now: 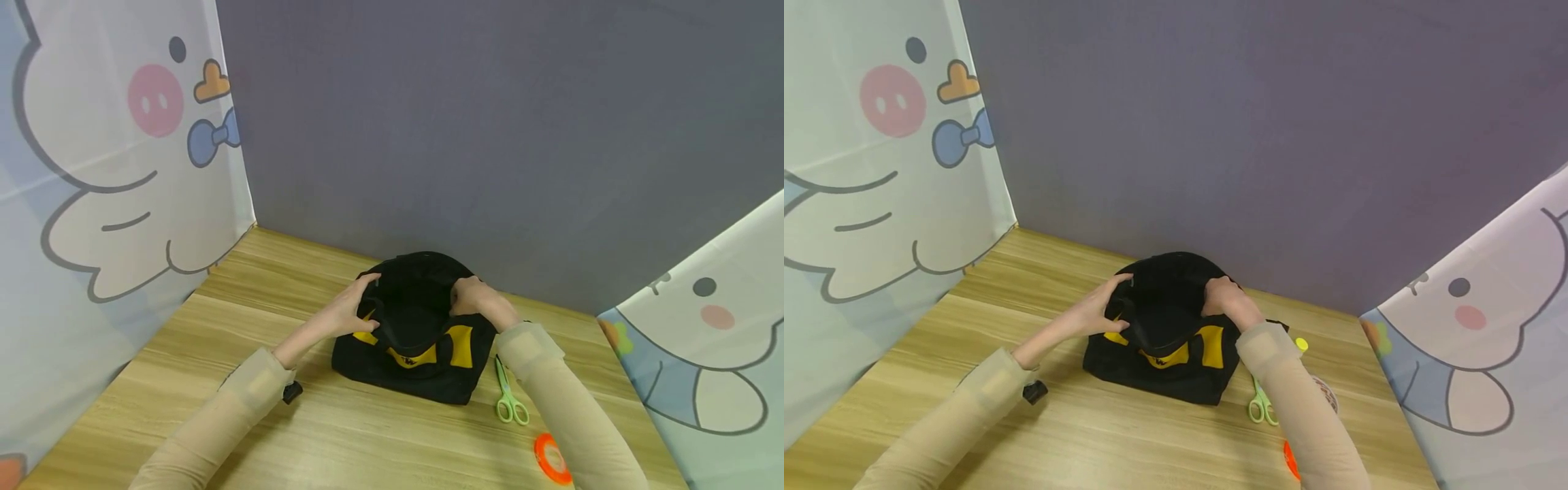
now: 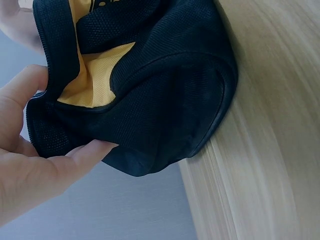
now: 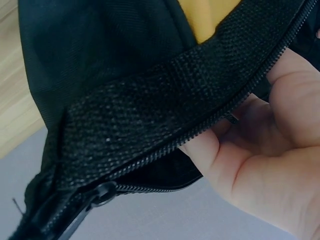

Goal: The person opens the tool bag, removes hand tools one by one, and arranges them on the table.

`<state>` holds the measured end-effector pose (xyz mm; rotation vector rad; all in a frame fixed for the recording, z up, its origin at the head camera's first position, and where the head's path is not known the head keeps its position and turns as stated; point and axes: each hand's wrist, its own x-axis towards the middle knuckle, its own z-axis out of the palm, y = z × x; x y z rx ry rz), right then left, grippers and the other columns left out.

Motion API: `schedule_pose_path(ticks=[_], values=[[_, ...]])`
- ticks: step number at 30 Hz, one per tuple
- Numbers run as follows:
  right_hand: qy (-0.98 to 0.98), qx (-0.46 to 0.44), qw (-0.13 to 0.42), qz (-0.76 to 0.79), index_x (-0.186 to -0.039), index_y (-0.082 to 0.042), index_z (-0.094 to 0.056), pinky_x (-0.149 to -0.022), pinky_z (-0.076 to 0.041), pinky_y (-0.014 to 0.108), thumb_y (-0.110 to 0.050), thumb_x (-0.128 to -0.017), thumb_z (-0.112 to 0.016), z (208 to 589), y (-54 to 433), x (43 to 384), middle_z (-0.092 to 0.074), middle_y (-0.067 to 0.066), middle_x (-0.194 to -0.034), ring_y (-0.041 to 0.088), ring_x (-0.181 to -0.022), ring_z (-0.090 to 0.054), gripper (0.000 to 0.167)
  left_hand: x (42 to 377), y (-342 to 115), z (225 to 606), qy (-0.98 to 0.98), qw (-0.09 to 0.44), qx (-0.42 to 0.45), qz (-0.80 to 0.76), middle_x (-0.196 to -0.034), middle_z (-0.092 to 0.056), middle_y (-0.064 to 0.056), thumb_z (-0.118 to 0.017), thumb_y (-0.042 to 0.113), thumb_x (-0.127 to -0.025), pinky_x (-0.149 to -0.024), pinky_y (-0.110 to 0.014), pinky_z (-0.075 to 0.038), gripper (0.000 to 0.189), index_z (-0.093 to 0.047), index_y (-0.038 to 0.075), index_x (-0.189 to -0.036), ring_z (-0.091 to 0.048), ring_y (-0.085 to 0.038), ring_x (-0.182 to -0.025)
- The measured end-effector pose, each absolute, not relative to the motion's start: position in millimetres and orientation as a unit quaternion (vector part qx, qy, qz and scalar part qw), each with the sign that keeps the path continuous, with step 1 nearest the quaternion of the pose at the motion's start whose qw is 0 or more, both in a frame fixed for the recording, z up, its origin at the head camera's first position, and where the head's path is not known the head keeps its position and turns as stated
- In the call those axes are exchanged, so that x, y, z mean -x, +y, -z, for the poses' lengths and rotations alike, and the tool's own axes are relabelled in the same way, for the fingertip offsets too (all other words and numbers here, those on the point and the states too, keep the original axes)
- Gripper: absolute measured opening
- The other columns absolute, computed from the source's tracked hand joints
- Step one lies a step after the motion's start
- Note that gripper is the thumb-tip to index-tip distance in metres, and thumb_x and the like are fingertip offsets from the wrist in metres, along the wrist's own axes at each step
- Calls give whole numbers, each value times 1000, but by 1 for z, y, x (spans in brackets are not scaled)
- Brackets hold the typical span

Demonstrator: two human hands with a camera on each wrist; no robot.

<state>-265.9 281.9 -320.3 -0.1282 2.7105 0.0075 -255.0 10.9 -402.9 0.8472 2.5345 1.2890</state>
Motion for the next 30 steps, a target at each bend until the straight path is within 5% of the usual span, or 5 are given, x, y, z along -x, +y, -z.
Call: schedule_pose_path(ticks=[13, 20, 30], values=[[981, 71, 177, 38, -90, -10, -71, -65, -51, 25, -14, -86, -73, 304, 272, 258, -66, 6, -87, 16, -71, -60, 5, 255, 11, 403, 850, 86, -286, -433, -164, -20, -18, -74, 15, -86, -113, -59, -36, 92, -17, 13, -158, -31, -40, -147], [982, 89, 159, 53, -106, -5, -71, -60, -52, 25, -15, -86, -73, 288, 270, 255, -66, 14, -99, 18, -70, -61, 22, 255, 11, 405, 848, 85, -286, -437, -164, -20, -18, -74, 14, -86, -112, -59, -36, 92, -17, 13, -157, -31, -41, -147], [982, 116, 133, 59, -110, -4, -70, -66, -55, 27, -14, -85, -73, 249, 263, 241, -62, 18, -112, 23, -82, -61, 27, 255, 11, 405, 850, 85, -284, -435, -164, -20, -19, -74, 14, -86, -112, -60, -37, 92, -16, 13, -158, -32, -42, -146]])
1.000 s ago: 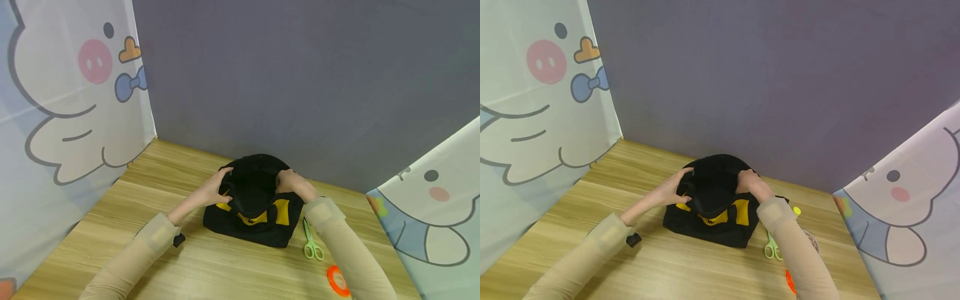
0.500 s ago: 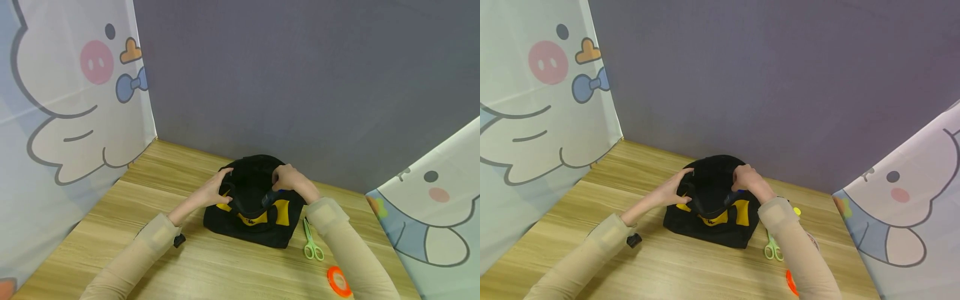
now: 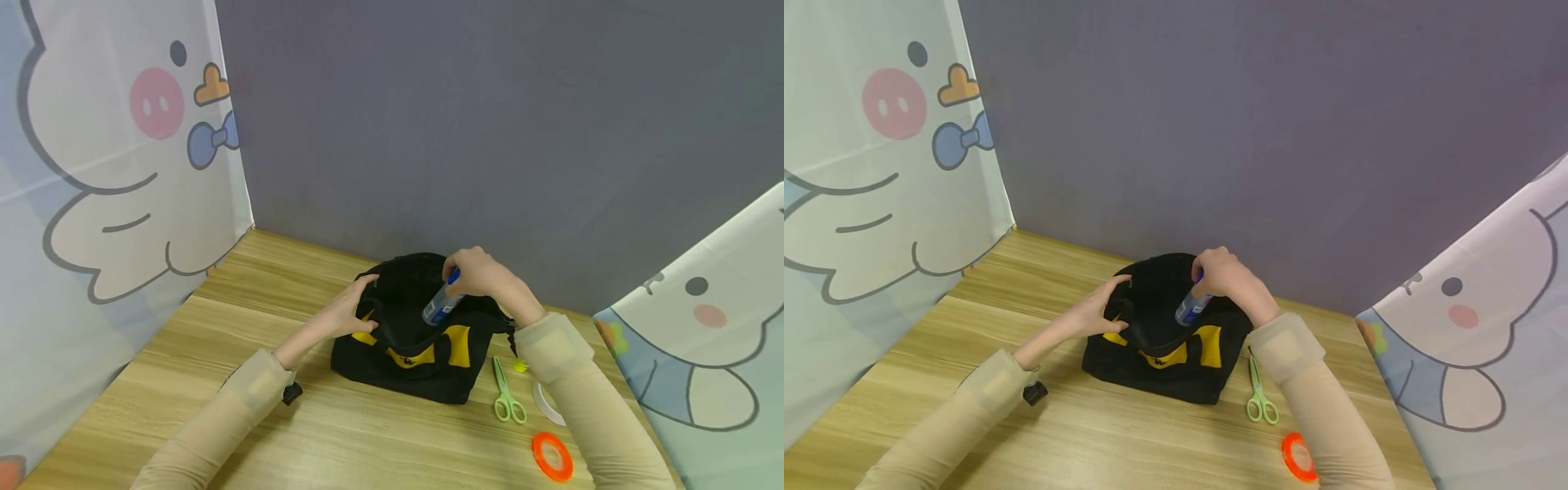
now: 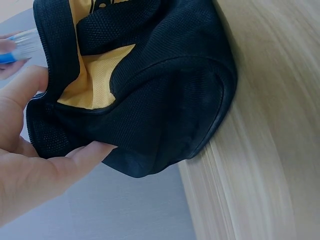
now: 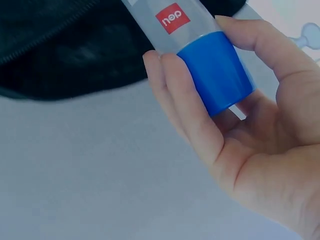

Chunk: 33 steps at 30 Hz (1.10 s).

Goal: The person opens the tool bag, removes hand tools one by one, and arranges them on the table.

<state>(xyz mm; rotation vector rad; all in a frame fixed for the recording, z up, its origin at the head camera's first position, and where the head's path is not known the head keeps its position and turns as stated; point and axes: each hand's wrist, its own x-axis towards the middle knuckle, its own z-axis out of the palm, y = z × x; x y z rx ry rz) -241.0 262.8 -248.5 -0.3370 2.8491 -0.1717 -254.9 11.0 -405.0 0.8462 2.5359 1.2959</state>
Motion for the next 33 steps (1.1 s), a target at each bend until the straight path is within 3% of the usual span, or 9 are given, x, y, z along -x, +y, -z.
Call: schedule_pose_path(ticks=[10, 22, 33], values=[[984, 145, 77, 73, -105, -6, -72, -63, -49, 26, -12, -83, -69, 208, 277, 217, -67, 18, -108, 22, -77, -56, 23, 254, 12, 405, 849, 87, -291, -433, -163, -20, -20, -74, 13, -87, -112, -60, -36, 92, -15, 11, -158, -31, -43, -146], [988, 121, 66, 74, -102, -9, -73, -60, -47, 27, -14, -82, -69, 184, 301, 187, -68, 17, -105, 22, -75, -56, 21, 254, 10, 407, 849, 84, -292, -433, -163, -19, -23, -74, 13, -87, -112, -63, -34, 92, -15, 11, -157, -29, -45, -146], [989, 106, 72, 69, -104, -9, -72, -60, -47, 29, -18, -82, -71, 188, 329, 160, -69, 16, -105, 22, -76, -58, 24, 255, 9, 408, 852, 87, -291, -426, -163, -18, -25, -74, 16, -87, -111, -64, -34, 93, -14, 11, -158, -29, -47, -145]])
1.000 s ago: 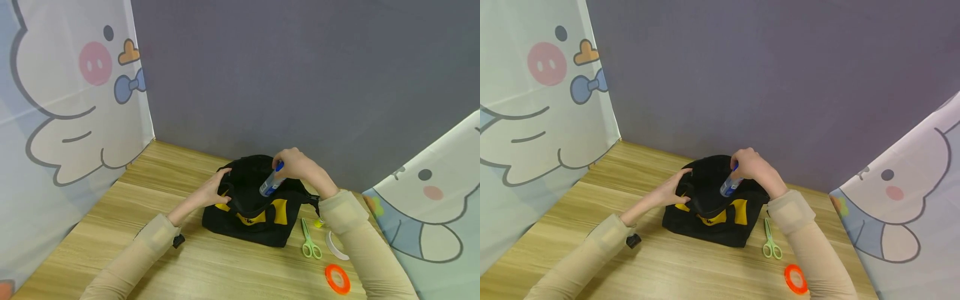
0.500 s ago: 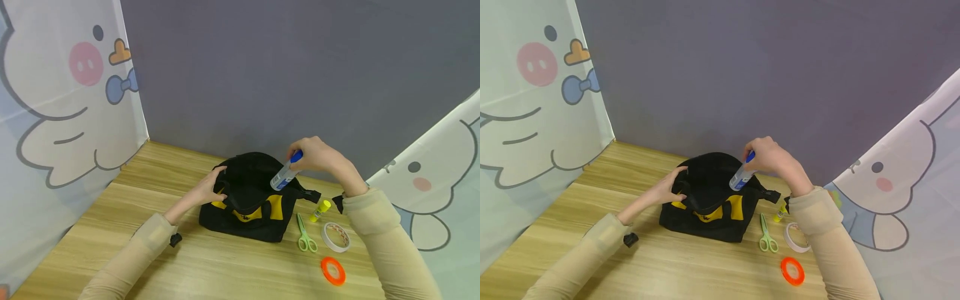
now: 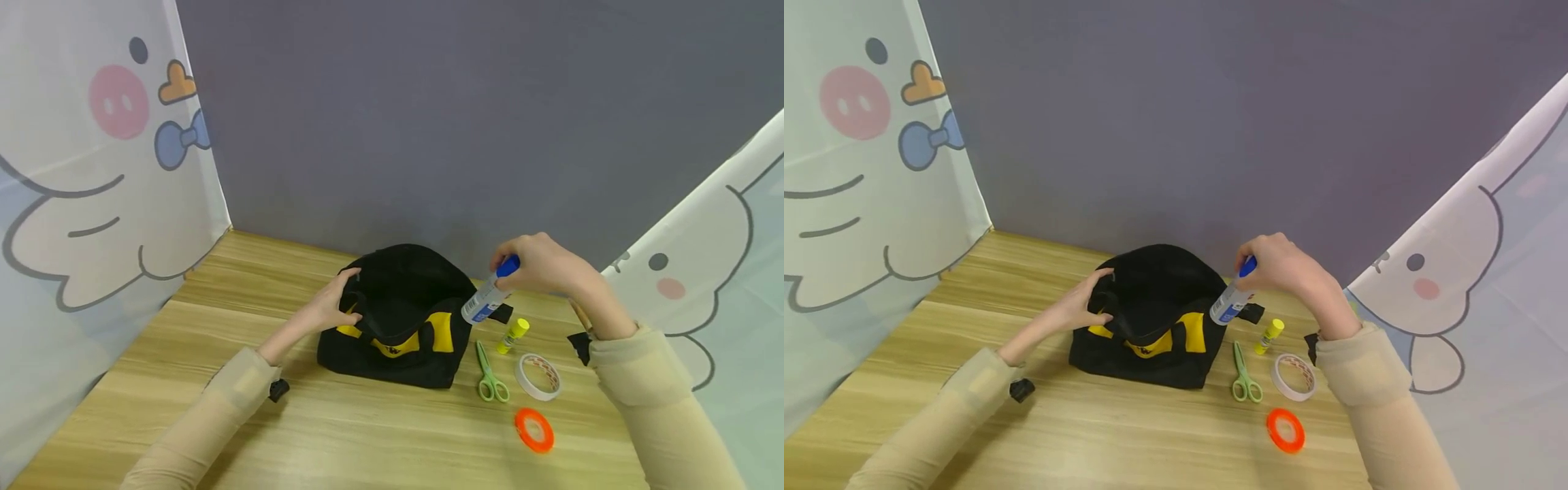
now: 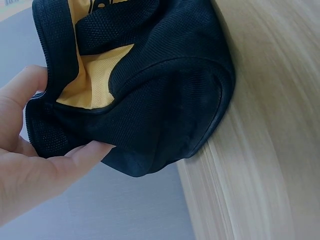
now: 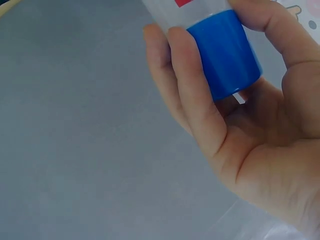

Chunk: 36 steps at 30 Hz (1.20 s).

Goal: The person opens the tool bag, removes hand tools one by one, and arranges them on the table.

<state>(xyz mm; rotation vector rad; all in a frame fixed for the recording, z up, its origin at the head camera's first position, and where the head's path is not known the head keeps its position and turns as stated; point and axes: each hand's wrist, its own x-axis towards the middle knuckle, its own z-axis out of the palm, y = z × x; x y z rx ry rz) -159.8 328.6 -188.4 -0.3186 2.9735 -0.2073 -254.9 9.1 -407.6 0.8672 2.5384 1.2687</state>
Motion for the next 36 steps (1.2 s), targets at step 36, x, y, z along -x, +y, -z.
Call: schedule_pose_path(ticks=[36], values=[[981, -33, 162, 98, -97, 2, -65, -59, -55, 30, -10, -78, -72, 253, 458, 114, -66, 16, -90, 17, -70, -61, 24, 258, 8, 407, 850, 97, -290, -429, -164, -15, -22, -73, 15, -87, -112, -66, -32, 93, -13, 12, -158, -26, -47, -147]])
